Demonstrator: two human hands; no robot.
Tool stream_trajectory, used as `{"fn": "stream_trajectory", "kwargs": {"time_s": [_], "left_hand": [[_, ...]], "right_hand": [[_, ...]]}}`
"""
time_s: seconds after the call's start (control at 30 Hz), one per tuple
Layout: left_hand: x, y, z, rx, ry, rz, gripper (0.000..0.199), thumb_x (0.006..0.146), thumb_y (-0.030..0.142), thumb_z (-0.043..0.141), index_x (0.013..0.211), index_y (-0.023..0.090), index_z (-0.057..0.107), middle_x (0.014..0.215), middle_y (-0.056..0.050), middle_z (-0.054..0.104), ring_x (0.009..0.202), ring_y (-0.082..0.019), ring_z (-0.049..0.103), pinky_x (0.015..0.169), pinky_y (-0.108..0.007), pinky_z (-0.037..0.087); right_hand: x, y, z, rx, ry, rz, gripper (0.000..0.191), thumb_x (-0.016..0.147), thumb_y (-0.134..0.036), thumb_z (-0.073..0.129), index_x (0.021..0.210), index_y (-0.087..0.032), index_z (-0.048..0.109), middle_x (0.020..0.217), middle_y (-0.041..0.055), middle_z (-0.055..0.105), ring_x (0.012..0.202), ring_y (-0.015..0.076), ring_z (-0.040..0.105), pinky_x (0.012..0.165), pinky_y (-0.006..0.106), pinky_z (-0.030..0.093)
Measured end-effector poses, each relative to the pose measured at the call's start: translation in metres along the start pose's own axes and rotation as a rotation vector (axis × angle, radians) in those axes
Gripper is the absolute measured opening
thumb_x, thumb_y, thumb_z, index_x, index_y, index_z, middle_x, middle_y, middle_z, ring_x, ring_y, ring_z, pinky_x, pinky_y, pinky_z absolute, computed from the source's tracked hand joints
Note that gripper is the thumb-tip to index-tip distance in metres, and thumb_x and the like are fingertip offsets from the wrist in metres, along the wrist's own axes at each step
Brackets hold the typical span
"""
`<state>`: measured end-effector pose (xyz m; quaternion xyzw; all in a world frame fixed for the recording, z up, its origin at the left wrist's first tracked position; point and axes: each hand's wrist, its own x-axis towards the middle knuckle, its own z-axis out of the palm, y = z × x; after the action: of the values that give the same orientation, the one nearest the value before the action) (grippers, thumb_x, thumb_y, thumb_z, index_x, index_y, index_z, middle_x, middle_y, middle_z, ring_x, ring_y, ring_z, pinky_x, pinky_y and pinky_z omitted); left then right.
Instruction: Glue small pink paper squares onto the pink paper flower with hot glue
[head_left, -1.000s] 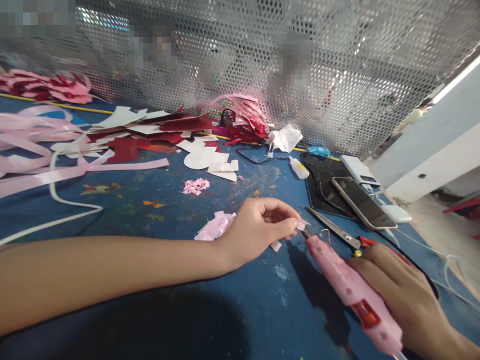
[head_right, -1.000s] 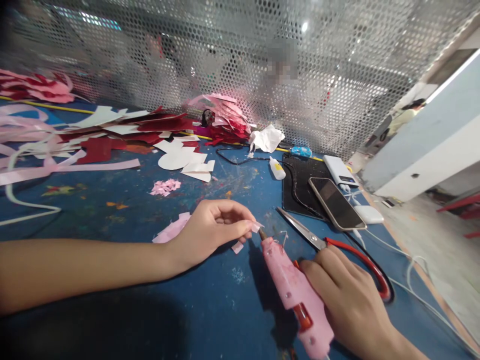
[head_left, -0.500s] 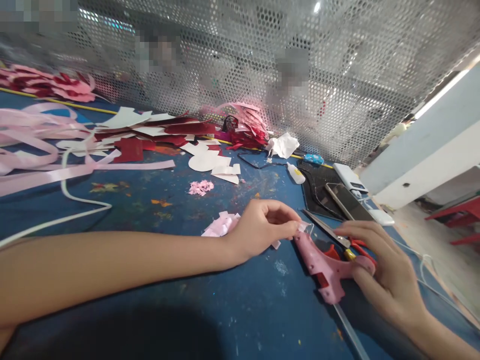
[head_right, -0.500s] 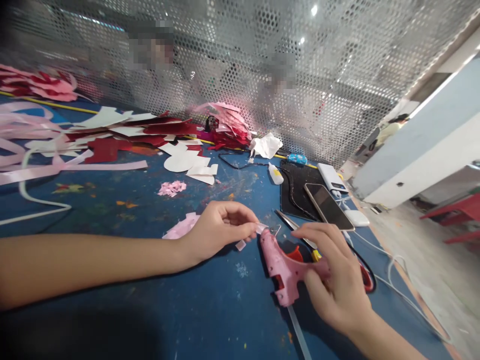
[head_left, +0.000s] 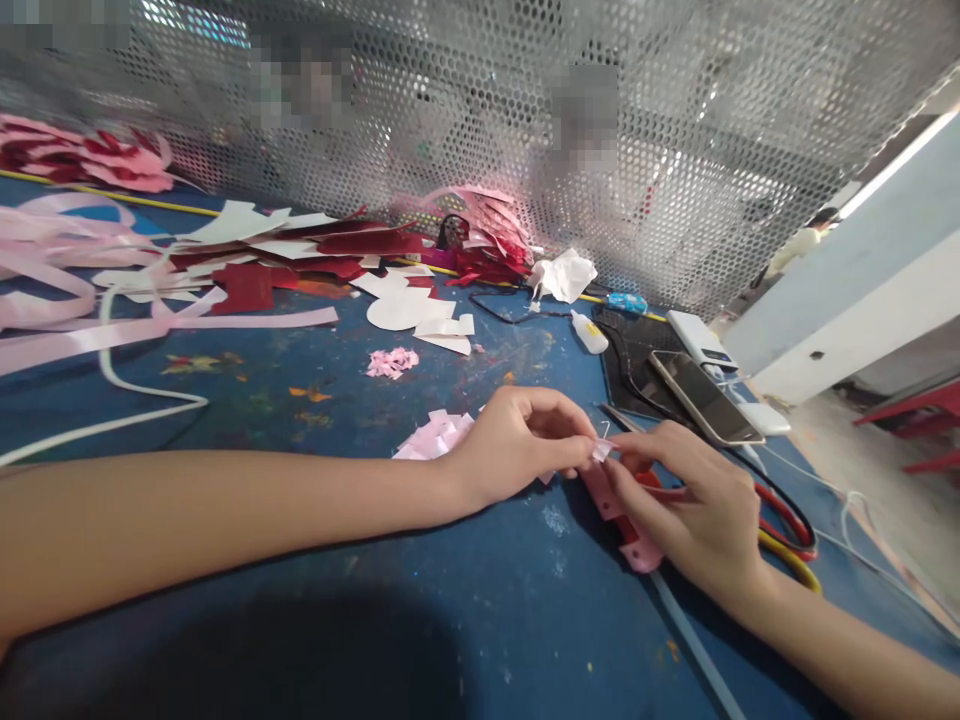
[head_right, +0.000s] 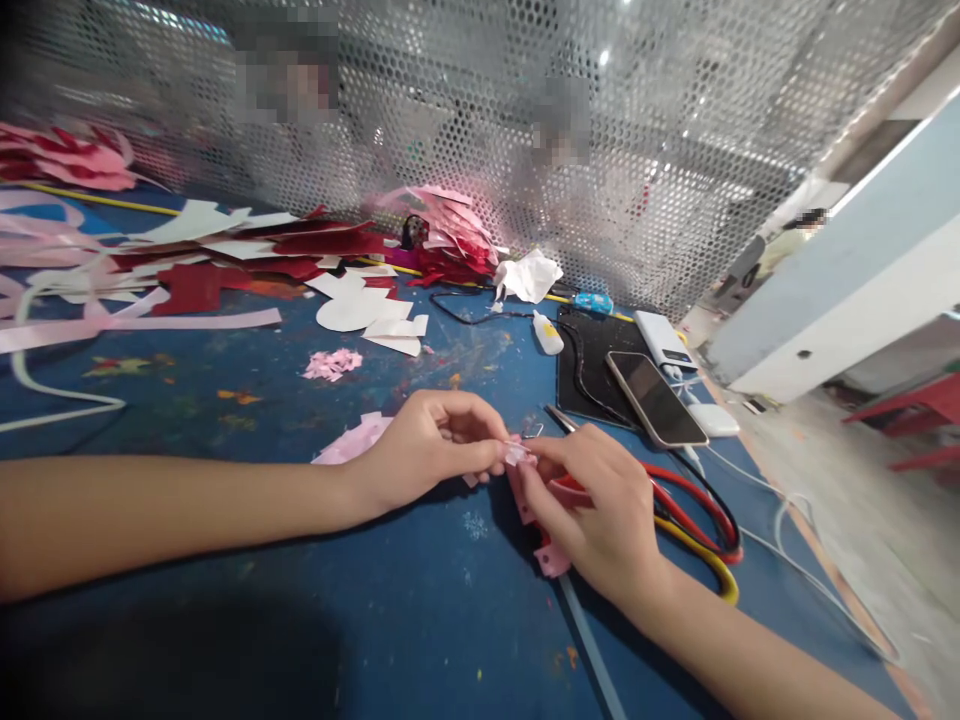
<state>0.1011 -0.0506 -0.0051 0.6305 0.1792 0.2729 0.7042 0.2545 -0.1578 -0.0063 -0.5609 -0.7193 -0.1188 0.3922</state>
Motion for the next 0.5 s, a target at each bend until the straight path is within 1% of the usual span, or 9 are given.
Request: {"fn": "stream_trajectory", "kwargs": {"time_s": [0.13,0.37,0.5], "left_hand": [[0.0009,-0.0006,0.0002,-0.006,-0.02,0.014,0.003,0.07,0.012,0.068,0.071,0.012,0.065,0.057,0.003,0.062,0.049,-0.005,0.055,0.045,-0.014,0.043],[0.0023,-0.0017,-0.0011,0.04,-0.047,-0.005,0.011,0.07,0.019,0.073,0.074,0.012,0.066,0.061,0.001,0.064,0.053,-0.007,0.057,0.048,-0.016,0.044],[0.0013,-0.0006,-0.0006,0.056,-0.069,0.005,0.01,0.073,0.021,0.071,0.075,0.013,0.066,0.062,0.001,0.063,0.054,-0.006,0.057,0.05,-0.016,0.045]], "right_hand": [[0.0011,-0.0012,-0.0006,0.021,0.006,-0.008,0.009,0.081,-0.014,0.063,0.087,-0.019,0.067,0.059,-0.0029,0.062,0.055,0.0094,0.055,0.053,0.022,0.045],[0.0021,-0.0031,-0.0018,0.037,0.018,-0.003,0.008,0.079,-0.014,0.063,0.082,-0.019,0.068,0.059,-0.0026,0.062,0.054,0.0097,0.055,0.052,0.023,0.045],[0.0016,-0.0031,-0.0019,0.044,0.017,0.015,0.007,0.079,-0.013,0.063,0.078,-0.019,0.066,0.06,-0.0023,0.062,0.054,0.0096,0.055,0.052,0.023,0.045]]}}
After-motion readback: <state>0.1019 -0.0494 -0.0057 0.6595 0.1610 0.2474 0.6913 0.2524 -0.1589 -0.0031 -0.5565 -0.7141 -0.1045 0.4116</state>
